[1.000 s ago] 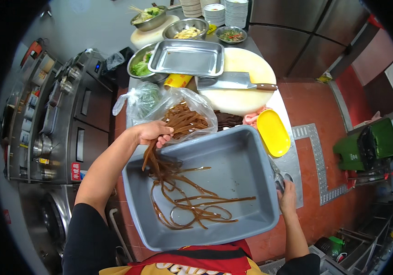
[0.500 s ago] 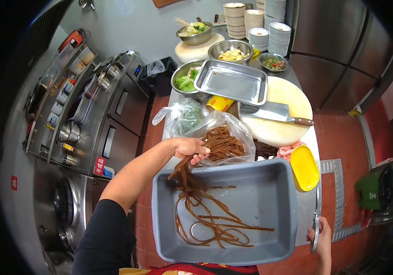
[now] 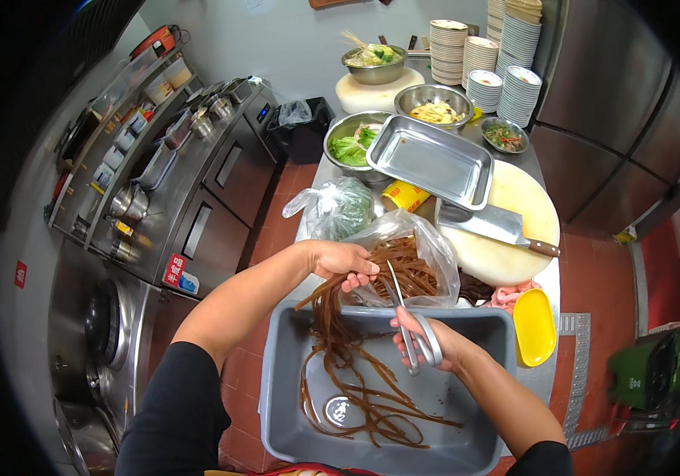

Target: The person cuts long, brown, noodle-like vegetables into shorter segments using scissors. They hold the strands in one hand and snip them over a grey plastic tray. After cutting, the person places the trimmed pieces into a clear plastic bag and stores the bag in a refrigerator.

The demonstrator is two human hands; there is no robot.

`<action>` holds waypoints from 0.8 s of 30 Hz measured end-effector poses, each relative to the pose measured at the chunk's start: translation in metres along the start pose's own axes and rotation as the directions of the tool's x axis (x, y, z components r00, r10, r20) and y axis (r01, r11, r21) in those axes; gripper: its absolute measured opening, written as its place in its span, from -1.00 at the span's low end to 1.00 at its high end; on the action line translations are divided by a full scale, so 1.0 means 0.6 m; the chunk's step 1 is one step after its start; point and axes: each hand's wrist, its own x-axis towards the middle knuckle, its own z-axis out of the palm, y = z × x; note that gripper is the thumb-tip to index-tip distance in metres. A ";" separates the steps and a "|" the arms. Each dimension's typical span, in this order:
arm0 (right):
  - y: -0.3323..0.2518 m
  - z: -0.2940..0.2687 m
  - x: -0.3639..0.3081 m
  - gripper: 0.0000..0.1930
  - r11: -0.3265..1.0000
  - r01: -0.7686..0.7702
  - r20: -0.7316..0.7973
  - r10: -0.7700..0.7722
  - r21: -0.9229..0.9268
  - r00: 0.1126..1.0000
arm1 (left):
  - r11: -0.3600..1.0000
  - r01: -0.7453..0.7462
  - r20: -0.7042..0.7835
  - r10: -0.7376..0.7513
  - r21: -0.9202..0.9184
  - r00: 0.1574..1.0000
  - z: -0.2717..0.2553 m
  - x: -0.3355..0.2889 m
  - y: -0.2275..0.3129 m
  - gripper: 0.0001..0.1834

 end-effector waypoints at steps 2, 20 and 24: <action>-0.017 -0.001 0.022 -0.34 1.000 -0.019 0.007 0.019 -0.013 1.000 | 1.000 -0.002 0.038 0.002 0.008 0.999 -0.001 -0.001 0.000 -0.76; -0.015 0.012 0.077 -0.66 0.996 0.083 -0.193 -0.080 0.009 0.978 | 0.997 0.070 0.226 -0.066 -0.011 0.972 -0.034 0.036 -0.008 -0.72; -0.016 0.001 0.074 -0.65 0.998 0.061 -0.173 -0.066 -0.035 0.983 | 0.995 0.098 0.241 -0.094 -0.008 0.966 -0.044 0.049 -0.013 -0.73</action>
